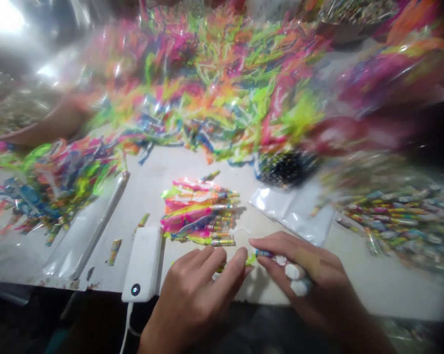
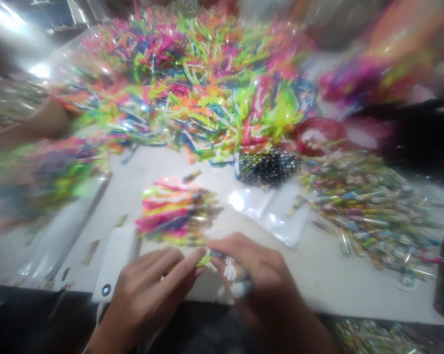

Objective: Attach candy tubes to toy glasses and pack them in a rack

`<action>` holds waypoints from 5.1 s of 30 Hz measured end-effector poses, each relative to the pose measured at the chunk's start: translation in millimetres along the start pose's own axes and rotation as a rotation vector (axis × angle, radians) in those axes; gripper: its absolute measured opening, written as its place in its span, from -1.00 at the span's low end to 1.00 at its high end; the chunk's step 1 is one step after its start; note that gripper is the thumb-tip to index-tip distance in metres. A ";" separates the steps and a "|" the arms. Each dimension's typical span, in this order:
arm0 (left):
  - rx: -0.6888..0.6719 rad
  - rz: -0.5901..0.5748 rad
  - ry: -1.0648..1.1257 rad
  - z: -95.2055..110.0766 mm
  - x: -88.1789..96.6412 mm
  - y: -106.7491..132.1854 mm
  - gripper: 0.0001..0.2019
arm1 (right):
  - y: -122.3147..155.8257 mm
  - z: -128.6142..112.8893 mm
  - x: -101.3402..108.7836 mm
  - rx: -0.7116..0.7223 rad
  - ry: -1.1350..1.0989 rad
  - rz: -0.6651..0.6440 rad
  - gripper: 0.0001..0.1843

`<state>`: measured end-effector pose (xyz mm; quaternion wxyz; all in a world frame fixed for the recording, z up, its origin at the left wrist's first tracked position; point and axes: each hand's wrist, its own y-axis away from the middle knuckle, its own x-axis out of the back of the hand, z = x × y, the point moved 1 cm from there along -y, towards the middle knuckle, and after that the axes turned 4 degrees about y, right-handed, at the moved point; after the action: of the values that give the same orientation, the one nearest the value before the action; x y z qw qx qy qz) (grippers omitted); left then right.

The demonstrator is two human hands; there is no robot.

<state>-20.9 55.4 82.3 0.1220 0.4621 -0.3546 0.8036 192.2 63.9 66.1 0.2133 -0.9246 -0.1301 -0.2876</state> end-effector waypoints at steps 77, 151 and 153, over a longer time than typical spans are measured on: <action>0.036 0.124 -0.093 -9.1 8.7 -19.5 -0.84 | -35.1 -5.4 14.3 -0.372 -0.199 -0.266 -0.56; 0.155 0.220 0.233 1.4 8.6 -23.0 -0.83 | -42.3 -13.6 30.6 -0.105 -0.020 -0.139 -0.73; 0.115 0.178 0.113 2.0 9.1 -25.9 -0.84 | -41.4 -14.4 30.5 -0.017 0.055 -0.145 -0.66</action>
<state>-11.0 71.5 102.2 0.0433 0.3889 -0.3400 0.8551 194.7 97.0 107.9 0.1875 -0.9064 -0.1884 -0.3284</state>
